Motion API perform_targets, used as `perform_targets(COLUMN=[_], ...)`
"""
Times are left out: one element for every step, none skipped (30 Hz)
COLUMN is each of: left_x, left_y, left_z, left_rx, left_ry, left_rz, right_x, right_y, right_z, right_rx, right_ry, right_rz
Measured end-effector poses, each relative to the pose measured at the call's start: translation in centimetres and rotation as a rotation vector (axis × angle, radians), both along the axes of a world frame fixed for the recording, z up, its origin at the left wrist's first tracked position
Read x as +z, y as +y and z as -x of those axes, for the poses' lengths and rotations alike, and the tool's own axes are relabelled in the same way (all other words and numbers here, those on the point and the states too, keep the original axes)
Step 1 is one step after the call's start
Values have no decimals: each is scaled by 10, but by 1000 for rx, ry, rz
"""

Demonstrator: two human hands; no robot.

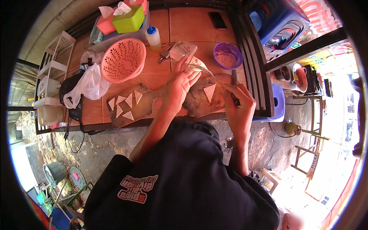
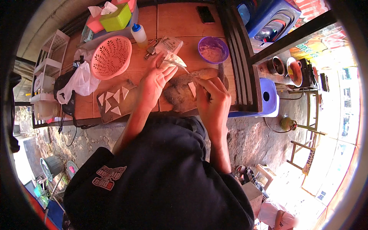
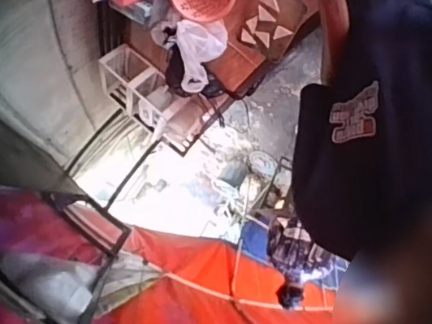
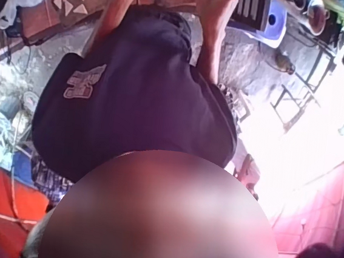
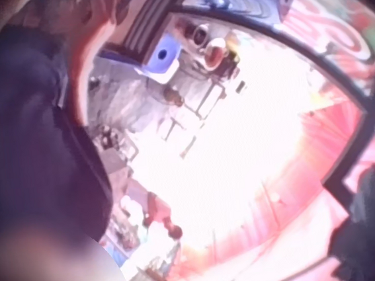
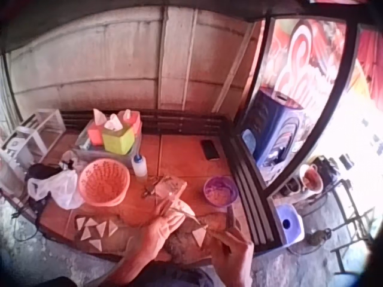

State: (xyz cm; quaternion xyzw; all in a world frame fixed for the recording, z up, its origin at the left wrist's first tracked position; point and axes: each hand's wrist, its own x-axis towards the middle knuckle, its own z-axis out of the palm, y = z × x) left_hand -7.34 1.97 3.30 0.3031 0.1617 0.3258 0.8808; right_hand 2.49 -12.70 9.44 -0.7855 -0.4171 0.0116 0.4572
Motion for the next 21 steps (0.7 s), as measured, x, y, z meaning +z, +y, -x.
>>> perform_targets(left_x=[1,1,1,1,0,-2,-3,-4,-5,-6,-6,-7,-6,-6,-5,-5,-4,-3,-2,-1,-1], left_y=[0,0,-1,-1,-1,0,1,0,0,0,0,0,0,-1,-1,-1,-1,-2,-2,-2,-2], left_z=[-1,-1,-1,-2,-2,-2,-2,-2,-3,-3,-3,-3,-2,-3,-3,-3,-2,-2,-1,-1,-2], left_rx=[-2,5,13,21,16,10,10,16,28,38,29,20,11,14,18,20,15,8,1,6,10], left_ry=[-19,19,24,16,12,-5,-2,-1,20,29,24,7,-10,7,23,37,40,41,42,49,57], left_rz=[-47,-23,-18,-19,-15,-17,-1,-25,-31,-44,-29,-22,-13,-12,-10,-9,-7,-6,-5,-6,-7], right_x=[0,0,0,0,1,1,1,1,2,3,3,3,3,3,3,3,3,3,3,3,3], right_y=[1,1,0,0,0,1,1,1,1,1,1,2,2,2,2,2,2,2,3,3,3], right_z=[0,0,1,1,1,2,2,2,2,2,3,3,4,4,4,5,5,5,5,4,3], right_rx=[-10,12,34,50,34,12,-2,14,39,58,38,13,-11,10,32,46,41,30,26,39,60], right_ry=[-27,-14,-1,8,5,-2,-12,12,32,46,45,38,31,61,92,118,114,106,94,97,95], right_rz=[-18,-6,6,14,15,13,16,14,17,15,17,13,10,20,30,37,31,21,16,20,29])
